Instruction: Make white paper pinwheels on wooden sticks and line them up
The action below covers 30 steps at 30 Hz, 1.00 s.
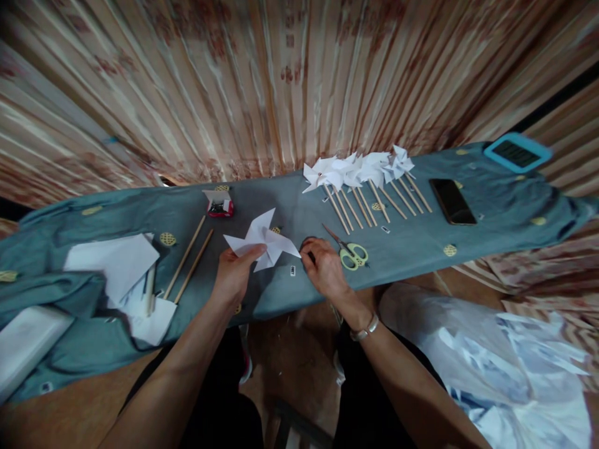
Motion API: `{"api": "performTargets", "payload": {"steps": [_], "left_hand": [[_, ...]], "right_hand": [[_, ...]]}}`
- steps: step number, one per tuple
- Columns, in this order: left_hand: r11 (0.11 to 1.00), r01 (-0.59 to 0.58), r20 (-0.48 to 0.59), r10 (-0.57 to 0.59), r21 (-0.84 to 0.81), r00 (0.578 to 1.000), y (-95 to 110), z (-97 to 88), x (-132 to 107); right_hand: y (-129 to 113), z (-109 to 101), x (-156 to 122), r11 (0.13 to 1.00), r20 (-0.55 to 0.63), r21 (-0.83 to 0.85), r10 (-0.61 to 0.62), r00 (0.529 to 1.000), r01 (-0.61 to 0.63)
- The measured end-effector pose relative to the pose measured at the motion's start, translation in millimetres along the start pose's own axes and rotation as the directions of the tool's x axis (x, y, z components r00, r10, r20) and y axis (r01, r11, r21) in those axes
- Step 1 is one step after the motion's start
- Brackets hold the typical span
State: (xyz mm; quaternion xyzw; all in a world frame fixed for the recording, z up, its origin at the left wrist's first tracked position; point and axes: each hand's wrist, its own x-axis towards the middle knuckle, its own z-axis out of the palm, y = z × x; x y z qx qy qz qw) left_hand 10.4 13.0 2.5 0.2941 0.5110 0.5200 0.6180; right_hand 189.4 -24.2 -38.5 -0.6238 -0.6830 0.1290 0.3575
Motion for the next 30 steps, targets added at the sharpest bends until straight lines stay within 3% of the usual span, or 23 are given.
{"api": "performTargets", "payload": {"steps": [11,30], "left_hand": [[1.0,0.01,0.001,-0.01,-0.001,1.0,2.3,-0.3,1.6],[1.0,0.022,0.031,-0.022,0.003,0.999,-0.3,-1.7,-0.3]], "right_hand": [[6.3,-0.3,5.1,0.972,0.024,0.187,0.141,0.99,-0.143],[-4.3,2.9,1.0,0.993,0.042,0.075,0.09,0.995,-0.093]]}}
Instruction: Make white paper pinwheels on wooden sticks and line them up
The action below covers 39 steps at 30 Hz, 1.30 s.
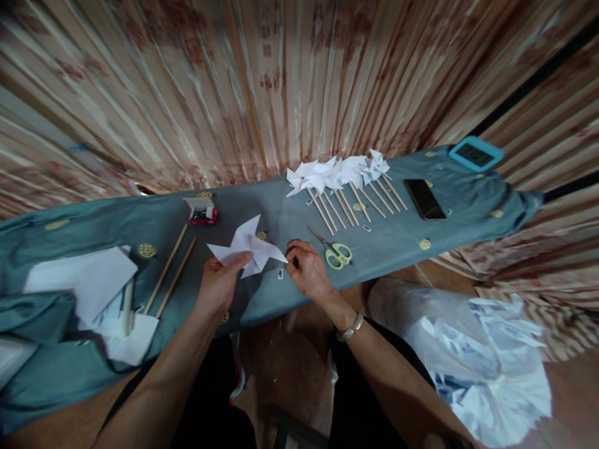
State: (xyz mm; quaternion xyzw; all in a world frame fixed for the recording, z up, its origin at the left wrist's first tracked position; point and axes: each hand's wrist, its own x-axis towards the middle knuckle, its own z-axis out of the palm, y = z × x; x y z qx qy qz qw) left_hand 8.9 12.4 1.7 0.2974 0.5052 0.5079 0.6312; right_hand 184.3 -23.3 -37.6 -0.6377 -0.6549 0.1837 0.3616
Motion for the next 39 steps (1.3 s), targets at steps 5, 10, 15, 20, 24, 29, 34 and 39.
{"api": "performTargets", "payload": {"steps": [5,10,15,20,24,29,34,39], "left_hand": [[1.0,-0.018,-0.006,0.018,0.003,1.0,-0.7,0.5,-1.9],[1.0,-0.011,0.011,0.011,-0.005,1.0,-0.6,-0.8,-4.0],[1.0,0.011,0.031,-0.011,0.011,0.999,-2.0,-1.0,-5.0],[0.995,0.001,0.068,-0.008,0.103,0.998,-5.0,2.7,-7.6],[0.989,-0.031,0.143,0.01,0.146,0.99,-6.2,5.0,-11.0],[0.975,-0.095,0.197,0.054,0.2,0.979,-8.3,6.2,-13.1],[0.962,-0.124,0.223,0.069,0.242,0.972,-11.5,5.3,-13.5],[0.964,-0.107,0.219,0.054,0.241,0.974,-9.5,5.1,-15.2]], "right_hand": [[-1.4,1.4,-0.6,0.995,-0.015,0.093,0.038,0.999,-0.037],[-5.7,-20.5,-4.1,0.967,-0.127,0.242,0.115,0.985,-0.082],[-32.6,-50.3,-10.2,0.909,-0.129,0.41,0.136,0.982,-0.072],[-55.8,-53.0,-15.0,0.955,-0.064,0.298,-0.001,0.998,0.02],[-60.2,-45.7,-16.9,0.98,-0.034,0.185,-0.062,0.998,0.067],[-60.8,-43.3,-17.1,0.988,-0.02,0.132,-0.079,0.997,0.081],[-60.9,-42.9,-16.6,0.99,-0.009,0.126,-0.067,0.998,0.068],[-60.3,-41.1,-15.4,0.98,0.015,0.196,-0.029,0.999,0.025]]}}
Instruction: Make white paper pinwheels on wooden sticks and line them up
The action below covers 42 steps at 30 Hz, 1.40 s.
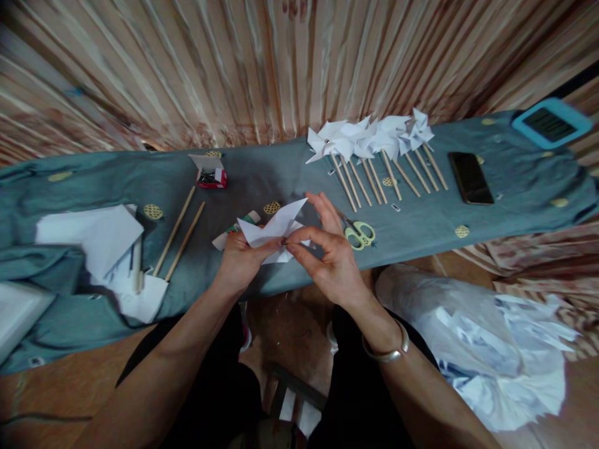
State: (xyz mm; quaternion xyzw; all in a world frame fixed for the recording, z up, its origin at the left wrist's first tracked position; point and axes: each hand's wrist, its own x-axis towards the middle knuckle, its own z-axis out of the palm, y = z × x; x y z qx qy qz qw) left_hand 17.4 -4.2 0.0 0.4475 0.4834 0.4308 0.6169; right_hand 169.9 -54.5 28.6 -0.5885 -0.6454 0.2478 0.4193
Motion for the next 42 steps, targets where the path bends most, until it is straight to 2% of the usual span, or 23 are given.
{"api": "performTargets", "payload": {"steps": [9,18,33,39,42], "left_hand": [[0.999,0.039,-0.005,-0.039,-0.015,0.999,5.6,0.5,-1.7],[1.0,0.013,0.03,-0.012,-0.028,0.999,6.2,-0.4,-2.6],[1.0,0.006,0.01,-0.006,-0.021,1.0,7.1,0.4,-3.3],[0.999,-0.038,0.05,0.038,-0.013,0.998,6.2,-2.3,-3.5],[1.0,-0.012,0.05,0.012,0.009,0.999,6.5,-2.9,-3.6]], "right_hand": [[0.7,1.8,2.2,0.997,-0.004,0.068,0.025,1.0,-0.024],[3.4,3.3,1.7,0.991,0.005,0.122,0.054,0.999,-0.055],[3.4,2.7,2.6,0.99,0.007,0.129,0.063,0.998,-0.063],[4.8,4.3,2.5,0.975,0.026,0.196,0.099,0.995,-0.102],[6.7,5.9,1.9,0.965,0.03,0.228,0.128,0.991,-0.132]]}}
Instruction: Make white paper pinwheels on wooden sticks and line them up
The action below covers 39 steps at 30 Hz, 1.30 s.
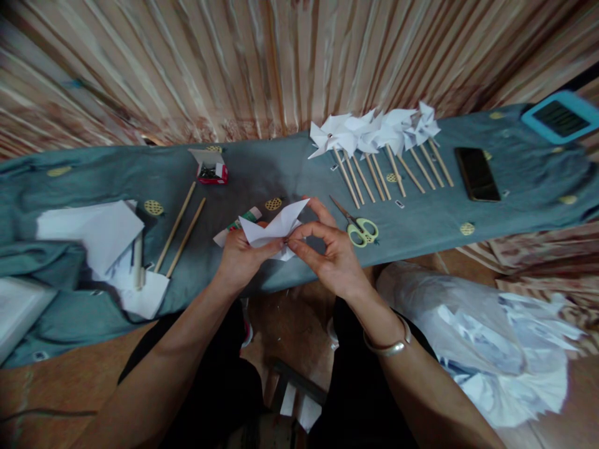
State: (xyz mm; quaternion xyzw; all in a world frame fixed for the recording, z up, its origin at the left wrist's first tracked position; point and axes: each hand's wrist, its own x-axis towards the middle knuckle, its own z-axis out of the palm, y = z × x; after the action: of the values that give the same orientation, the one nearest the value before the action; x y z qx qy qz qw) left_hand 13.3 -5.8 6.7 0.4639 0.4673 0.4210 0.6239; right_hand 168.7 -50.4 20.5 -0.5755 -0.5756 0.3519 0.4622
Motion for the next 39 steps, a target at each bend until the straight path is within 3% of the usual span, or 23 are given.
{"api": "performTargets", "payload": {"steps": [9,24,31,35,37,39], "left_hand": [[0.999,0.028,0.055,-0.029,0.017,0.998,6.1,-1.9,-2.4],[0.998,0.039,0.062,-0.042,0.046,0.997,2.3,-4.6,-0.8],[0.997,0.067,0.022,-0.068,0.041,0.997,-1.5,-5.2,1.4],[0.994,0.102,-0.03,-0.1,0.041,0.994,-1.6,-6.5,1.7],[0.993,0.119,-0.037,-0.118,0.028,0.992,-1.7,-5.8,0.9],[0.992,0.123,-0.025,-0.122,0.022,0.992,-2.3,-4.3,-0.4]], "right_hand": [[3.8,0.1,2.6,0.988,0.031,0.107,0.112,0.993,-0.114],[10.5,2.1,2.5,0.98,0.022,0.163,0.111,0.994,-0.113],[10.2,2.4,4.1,0.978,-0.059,0.191,0.099,0.993,-0.086],[10.8,-5.5,8.3,0.928,-0.19,0.349,0.21,0.959,-0.134],[11.5,-8.2,9.2,0.869,-0.114,0.438,0.305,0.945,-0.228],[11.7,-8.3,8.6,0.804,0.049,0.489,0.362,0.931,-0.339]]}}
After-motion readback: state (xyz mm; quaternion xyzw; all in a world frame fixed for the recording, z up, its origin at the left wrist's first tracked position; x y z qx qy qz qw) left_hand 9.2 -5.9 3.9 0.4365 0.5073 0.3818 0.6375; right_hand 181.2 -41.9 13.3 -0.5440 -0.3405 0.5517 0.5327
